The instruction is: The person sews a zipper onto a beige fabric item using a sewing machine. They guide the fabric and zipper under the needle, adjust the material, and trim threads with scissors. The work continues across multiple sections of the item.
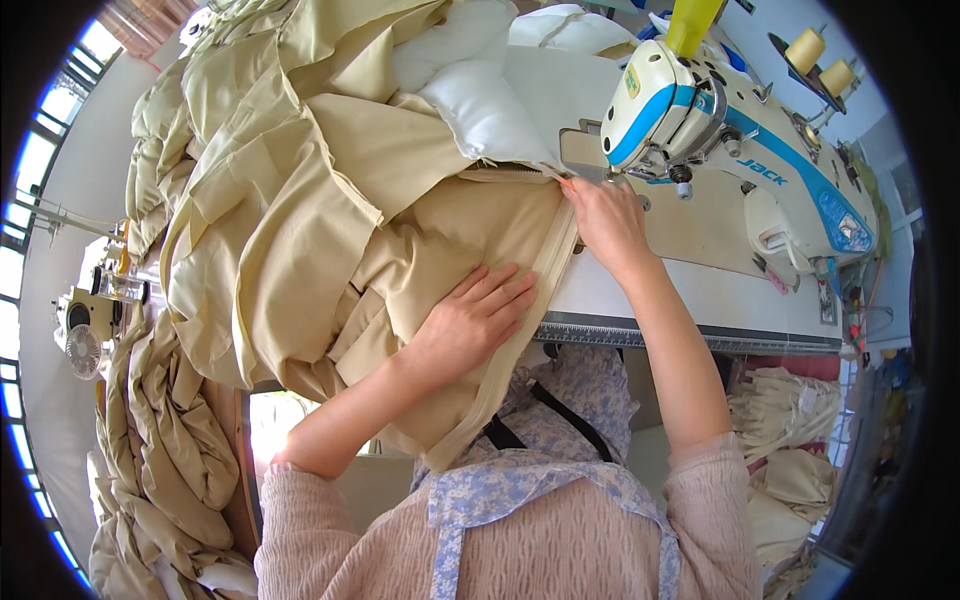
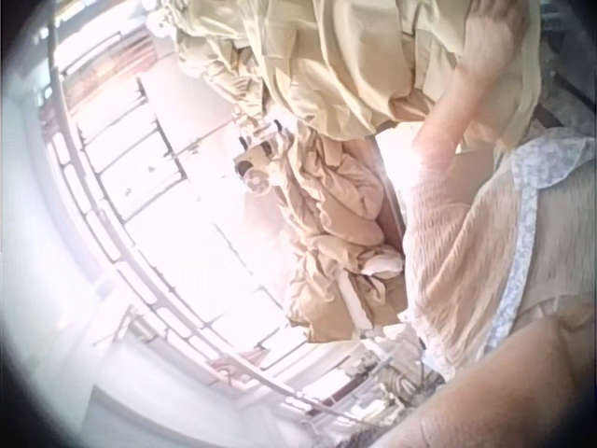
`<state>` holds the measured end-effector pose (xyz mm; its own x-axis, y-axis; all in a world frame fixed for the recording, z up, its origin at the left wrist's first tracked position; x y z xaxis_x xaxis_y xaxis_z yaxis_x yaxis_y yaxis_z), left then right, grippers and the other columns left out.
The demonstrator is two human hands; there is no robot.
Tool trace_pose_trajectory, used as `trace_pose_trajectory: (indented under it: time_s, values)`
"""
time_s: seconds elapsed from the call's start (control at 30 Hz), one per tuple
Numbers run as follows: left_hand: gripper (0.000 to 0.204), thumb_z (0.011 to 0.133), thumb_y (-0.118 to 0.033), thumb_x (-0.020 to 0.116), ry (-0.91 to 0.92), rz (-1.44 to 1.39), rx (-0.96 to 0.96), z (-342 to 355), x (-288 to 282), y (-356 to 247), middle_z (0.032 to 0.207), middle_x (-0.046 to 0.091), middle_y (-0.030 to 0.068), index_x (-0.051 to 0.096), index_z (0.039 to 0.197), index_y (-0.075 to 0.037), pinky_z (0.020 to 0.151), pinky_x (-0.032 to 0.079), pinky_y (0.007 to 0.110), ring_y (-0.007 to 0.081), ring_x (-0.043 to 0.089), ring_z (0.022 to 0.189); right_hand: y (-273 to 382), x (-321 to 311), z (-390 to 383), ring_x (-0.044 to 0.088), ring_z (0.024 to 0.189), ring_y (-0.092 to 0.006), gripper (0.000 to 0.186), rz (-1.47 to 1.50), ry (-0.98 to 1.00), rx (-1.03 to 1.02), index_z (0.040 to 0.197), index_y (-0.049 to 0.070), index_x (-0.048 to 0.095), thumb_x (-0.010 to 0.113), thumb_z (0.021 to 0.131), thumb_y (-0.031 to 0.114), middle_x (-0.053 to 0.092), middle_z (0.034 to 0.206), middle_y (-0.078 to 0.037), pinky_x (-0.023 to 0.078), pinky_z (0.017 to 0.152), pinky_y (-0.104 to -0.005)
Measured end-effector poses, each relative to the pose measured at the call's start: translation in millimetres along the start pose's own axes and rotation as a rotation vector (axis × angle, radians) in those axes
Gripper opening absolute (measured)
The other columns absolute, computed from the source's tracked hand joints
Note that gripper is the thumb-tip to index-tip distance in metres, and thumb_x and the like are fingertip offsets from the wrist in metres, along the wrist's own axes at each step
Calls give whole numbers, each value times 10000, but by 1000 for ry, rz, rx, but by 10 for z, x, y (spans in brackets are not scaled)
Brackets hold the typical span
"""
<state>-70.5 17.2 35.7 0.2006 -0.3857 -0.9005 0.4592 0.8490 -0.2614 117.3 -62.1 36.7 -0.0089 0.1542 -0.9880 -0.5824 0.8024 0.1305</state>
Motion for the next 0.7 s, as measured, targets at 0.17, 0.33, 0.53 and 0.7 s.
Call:
trace_pose_trajectory:
  time_s: [0.17, 0.33, 0.53, 0.7]
  values:
    - [441, 876, -153, 735, -36, -40, 22, 58, 4, -32, 1370, 586, 70, 650, 1303, -80, 1073, 494, 442, 276, 569, 1294, 43, -246, -406, 665, 798, -305, 308, 375, -282, -149, 1065, 37, 739, 548, 1068, 279, 729, 957, -78, 485, 816, -410]
    - [420, 869, -146, 739, -83, -13, -6, 6, -8, -30, 1281, 584, 85, 664, 1277, -83, 1031, 515, 427, 279, 587, 1221, -33, -315, -903, 569, 698, -140, 352, 961, -261, 47, 1043, 2, 724, 520, 1105, 282, 653, 822, -39, 496, 722, -288]
    - [425, 871, -154, 741, -91, -51, -25, 29, 11, -23, 1293, 585, 99, 666, 1285, -95, 1024, 523, 422, 295, 594, 1216, 158, 134, -988, 574, 718, -71, 202, 1278, -129, 47, 1046, 8, 673, 566, 1088, 175, 631, 803, -18, 485, 651, -234]
    - [390, 898, -180, 703, -59, -65, -47, 20, 17, -2, 1305, 583, 113, 655, 1269, -68, 1118, 473, 457, 287, 561, 1275, 178, 200, -952, 620, 744, -98, 203, 1190, -211, -74, 1044, 25, 652, 561, 1090, 200, 680, 845, -27, 520, 669, -256]
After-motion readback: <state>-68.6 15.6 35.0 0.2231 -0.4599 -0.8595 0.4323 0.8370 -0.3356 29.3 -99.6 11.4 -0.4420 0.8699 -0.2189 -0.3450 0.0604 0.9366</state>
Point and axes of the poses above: each hand's wrist, its own z-axis towards the middle knuckle, its own x-axis out of the palm, y = z × x, the point moved 9 cm from there along z, towards the middle knuckle
